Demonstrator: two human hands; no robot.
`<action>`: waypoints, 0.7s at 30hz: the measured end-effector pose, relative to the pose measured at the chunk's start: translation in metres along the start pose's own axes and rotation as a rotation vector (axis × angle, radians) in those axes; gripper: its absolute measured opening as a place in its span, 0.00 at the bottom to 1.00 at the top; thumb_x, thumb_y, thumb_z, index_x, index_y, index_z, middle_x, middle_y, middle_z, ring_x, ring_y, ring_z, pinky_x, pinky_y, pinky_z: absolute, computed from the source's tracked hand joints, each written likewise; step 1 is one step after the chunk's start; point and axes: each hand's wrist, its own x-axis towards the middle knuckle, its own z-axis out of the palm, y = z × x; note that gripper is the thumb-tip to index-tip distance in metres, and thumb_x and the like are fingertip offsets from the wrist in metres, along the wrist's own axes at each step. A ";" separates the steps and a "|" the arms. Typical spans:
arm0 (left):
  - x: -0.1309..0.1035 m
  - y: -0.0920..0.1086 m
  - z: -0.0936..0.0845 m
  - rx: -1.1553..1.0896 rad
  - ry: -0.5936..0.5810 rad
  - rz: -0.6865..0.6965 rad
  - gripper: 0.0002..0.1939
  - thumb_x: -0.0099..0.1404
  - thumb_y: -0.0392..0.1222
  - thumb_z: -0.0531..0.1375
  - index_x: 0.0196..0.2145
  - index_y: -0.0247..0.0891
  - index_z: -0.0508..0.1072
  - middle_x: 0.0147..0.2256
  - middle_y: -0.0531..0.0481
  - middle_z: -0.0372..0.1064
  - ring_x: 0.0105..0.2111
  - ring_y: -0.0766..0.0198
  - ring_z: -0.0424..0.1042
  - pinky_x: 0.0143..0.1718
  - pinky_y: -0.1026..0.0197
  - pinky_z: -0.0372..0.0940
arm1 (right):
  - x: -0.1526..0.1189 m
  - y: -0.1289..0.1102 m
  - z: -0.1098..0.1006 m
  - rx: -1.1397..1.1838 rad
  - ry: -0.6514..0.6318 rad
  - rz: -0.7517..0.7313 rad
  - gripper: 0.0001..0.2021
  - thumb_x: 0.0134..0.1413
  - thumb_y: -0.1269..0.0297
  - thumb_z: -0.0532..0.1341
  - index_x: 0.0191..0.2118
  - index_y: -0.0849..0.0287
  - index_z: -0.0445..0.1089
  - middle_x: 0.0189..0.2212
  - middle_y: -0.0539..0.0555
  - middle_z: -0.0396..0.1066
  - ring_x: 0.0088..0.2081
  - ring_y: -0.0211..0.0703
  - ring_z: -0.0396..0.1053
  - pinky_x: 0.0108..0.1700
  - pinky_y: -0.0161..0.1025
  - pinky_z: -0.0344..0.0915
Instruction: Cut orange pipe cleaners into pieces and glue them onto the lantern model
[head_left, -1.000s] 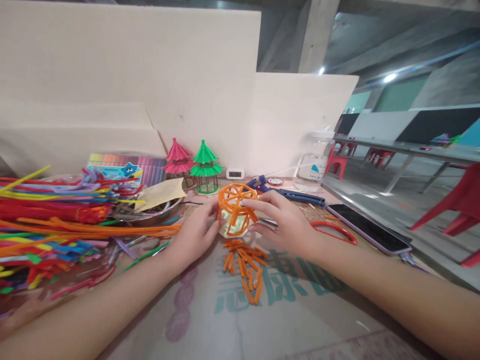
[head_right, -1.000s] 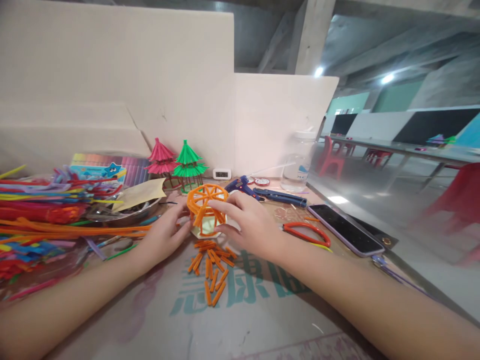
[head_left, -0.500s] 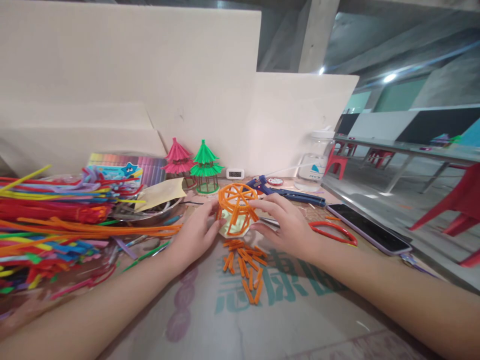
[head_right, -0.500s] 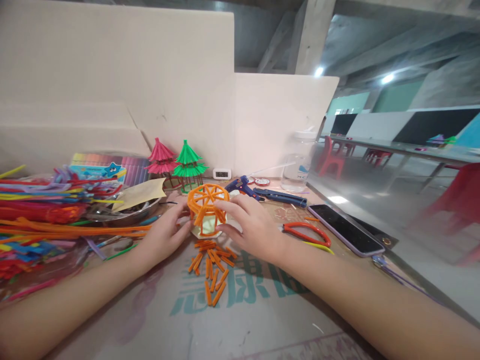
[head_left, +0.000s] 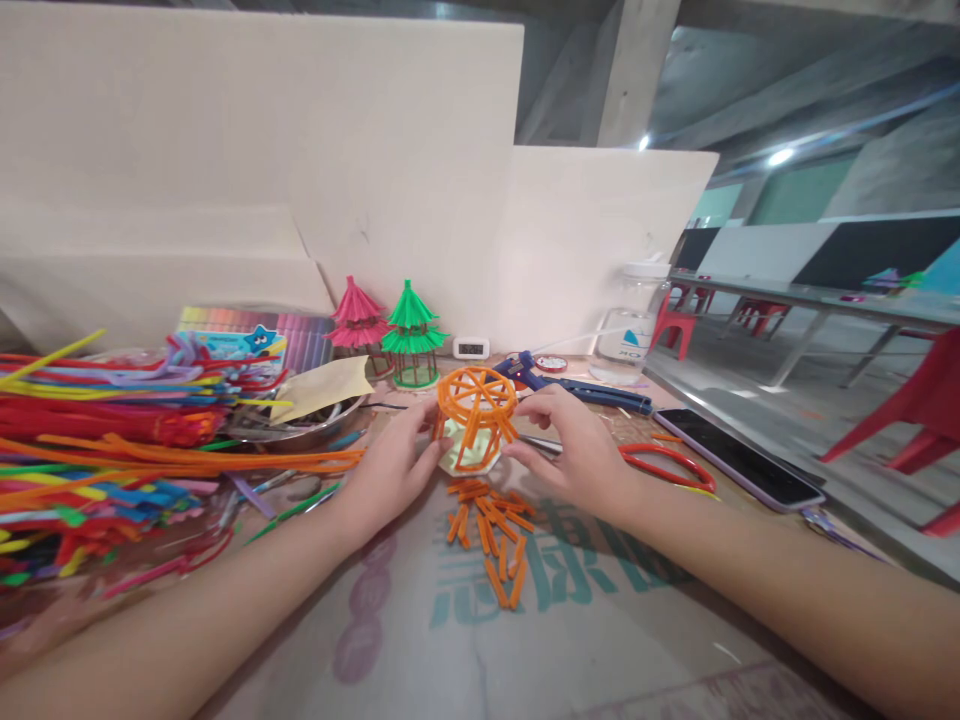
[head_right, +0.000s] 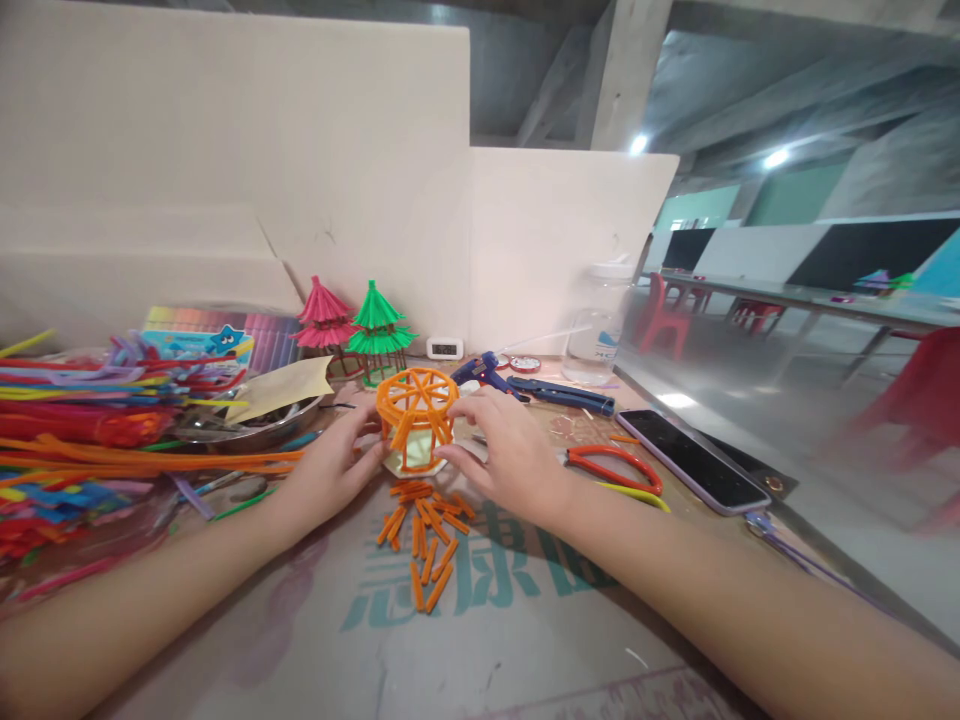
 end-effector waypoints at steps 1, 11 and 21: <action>0.000 0.000 0.000 -0.003 0.000 0.002 0.21 0.67 0.38 0.52 0.57 0.38 0.64 0.57 0.39 0.64 0.56 0.54 0.65 0.58 0.47 0.62 | 0.000 -0.001 0.000 0.000 -0.003 -0.003 0.17 0.58 0.55 0.63 0.49 0.56 0.63 0.40 0.58 0.70 0.43 0.51 0.69 0.45 0.49 0.68; -0.001 -0.003 0.002 -0.002 -0.004 -0.010 0.21 0.68 0.39 0.52 0.58 0.38 0.62 0.57 0.39 0.63 0.58 0.53 0.64 0.59 0.46 0.61 | 0.004 -0.012 -0.002 0.014 -0.039 -0.026 0.12 0.62 0.65 0.57 0.51 0.54 0.64 0.42 0.58 0.68 0.44 0.49 0.67 0.46 0.47 0.67; -0.001 -0.002 0.000 0.045 -0.009 -0.026 0.20 0.68 0.41 0.53 0.56 0.36 0.63 0.55 0.38 0.65 0.57 0.52 0.64 0.58 0.46 0.60 | 0.003 -0.008 -0.004 0.047 -0.062 -0.037 0.12 0.62 0.69 0.55 0.51 0.55 0.65 0.42 0.58 0.68 0.44 0.47 0.66 0.46 0.47 0.67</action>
